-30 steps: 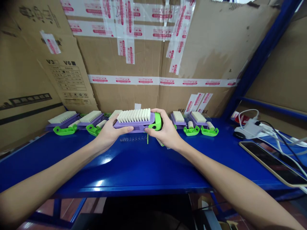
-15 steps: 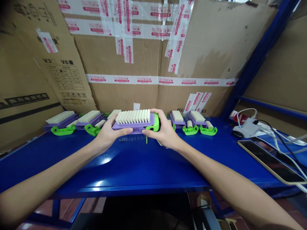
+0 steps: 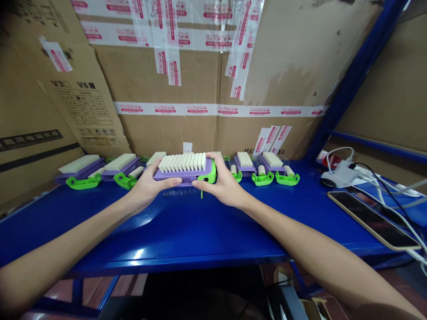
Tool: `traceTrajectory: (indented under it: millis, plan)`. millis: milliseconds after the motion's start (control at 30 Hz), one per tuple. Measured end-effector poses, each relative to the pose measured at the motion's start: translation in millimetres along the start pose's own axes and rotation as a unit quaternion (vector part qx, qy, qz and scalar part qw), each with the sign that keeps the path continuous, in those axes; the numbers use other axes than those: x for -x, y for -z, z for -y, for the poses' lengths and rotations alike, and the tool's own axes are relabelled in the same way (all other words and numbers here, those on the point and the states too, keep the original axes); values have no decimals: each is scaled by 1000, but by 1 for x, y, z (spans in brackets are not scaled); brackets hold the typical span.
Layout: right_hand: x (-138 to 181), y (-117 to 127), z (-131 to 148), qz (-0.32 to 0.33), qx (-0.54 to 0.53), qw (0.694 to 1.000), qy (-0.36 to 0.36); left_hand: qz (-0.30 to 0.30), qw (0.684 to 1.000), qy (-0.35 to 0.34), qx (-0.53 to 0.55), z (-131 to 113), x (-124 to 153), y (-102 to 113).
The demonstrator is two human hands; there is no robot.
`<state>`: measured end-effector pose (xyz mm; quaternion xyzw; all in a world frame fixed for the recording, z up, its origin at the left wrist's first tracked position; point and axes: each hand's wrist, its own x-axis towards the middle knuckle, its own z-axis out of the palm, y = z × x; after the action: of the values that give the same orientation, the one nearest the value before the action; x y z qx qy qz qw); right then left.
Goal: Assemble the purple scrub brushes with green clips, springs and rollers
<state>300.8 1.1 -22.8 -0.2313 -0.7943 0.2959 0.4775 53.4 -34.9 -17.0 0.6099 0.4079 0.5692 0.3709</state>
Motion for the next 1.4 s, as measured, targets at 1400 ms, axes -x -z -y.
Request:
traceTrajectory:
  millis: [1400]
  plan:
    - [-1,1,2,6,53,998,25,-11,999,4,45,-4,-3,2]
